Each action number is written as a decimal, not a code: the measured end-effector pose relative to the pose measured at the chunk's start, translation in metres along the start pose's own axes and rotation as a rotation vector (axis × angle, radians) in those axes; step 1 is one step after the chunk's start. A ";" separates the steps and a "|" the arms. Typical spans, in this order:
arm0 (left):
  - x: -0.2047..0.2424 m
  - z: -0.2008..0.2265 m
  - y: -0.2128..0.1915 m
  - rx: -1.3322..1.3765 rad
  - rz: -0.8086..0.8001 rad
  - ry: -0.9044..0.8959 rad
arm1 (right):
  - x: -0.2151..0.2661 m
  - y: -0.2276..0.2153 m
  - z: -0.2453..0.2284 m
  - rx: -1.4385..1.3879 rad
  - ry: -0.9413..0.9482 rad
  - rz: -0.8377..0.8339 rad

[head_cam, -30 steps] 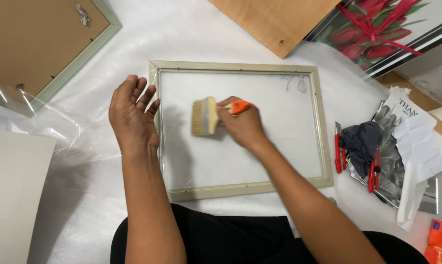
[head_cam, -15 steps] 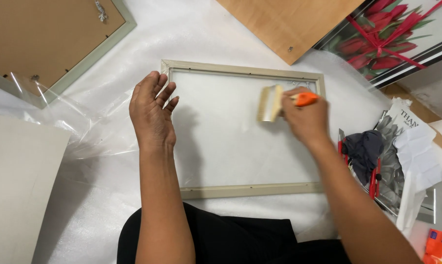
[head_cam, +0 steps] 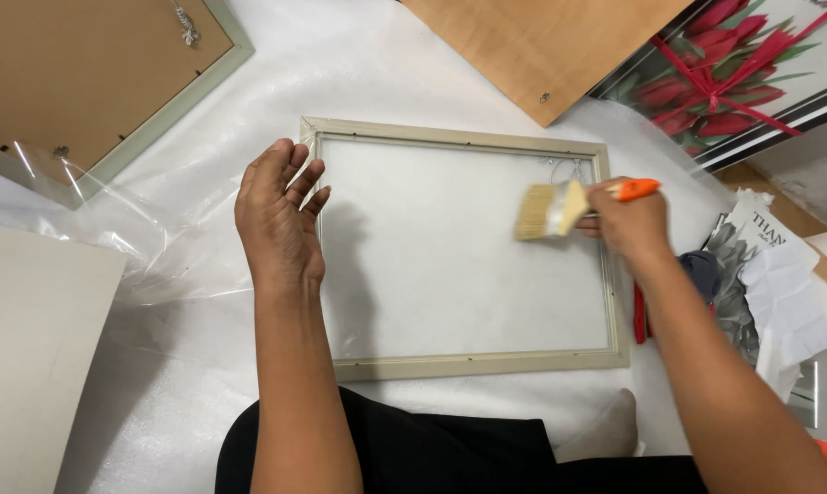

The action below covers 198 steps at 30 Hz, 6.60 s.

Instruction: Disassembling a picture frame by prying tabs and removing the backing, then cleaning the glass with a brush

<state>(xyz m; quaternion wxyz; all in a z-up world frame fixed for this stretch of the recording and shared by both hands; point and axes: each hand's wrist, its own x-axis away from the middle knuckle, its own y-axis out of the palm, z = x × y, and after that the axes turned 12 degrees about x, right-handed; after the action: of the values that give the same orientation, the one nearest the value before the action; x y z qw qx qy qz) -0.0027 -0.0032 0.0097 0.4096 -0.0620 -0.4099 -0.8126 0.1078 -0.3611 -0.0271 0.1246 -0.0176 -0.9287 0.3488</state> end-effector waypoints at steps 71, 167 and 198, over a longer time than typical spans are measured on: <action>0.001 0.012 -0.004 0.291 0.155 0.012 | -0.079 -0.102 0.052 1.081 -0.648 0.233; -0.015 0.013 -0.024 0.169 0.077 0.163 | 0.107 -0.107 0.041 0.415 -0.045 -0.044; -0.011 0.005 -0.019 0.347 0.168 0.082 | 0.070 -0.024 0.089 0.372 -0.053 0.389</action>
<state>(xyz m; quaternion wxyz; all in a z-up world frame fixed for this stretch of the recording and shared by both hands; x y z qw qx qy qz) -0.0107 0.0133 -0.0034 0.4967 0.0085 -0.5202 -0.6947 0.0197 -0.4281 -0.0613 0.0320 -0.1636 -0.8307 0.5312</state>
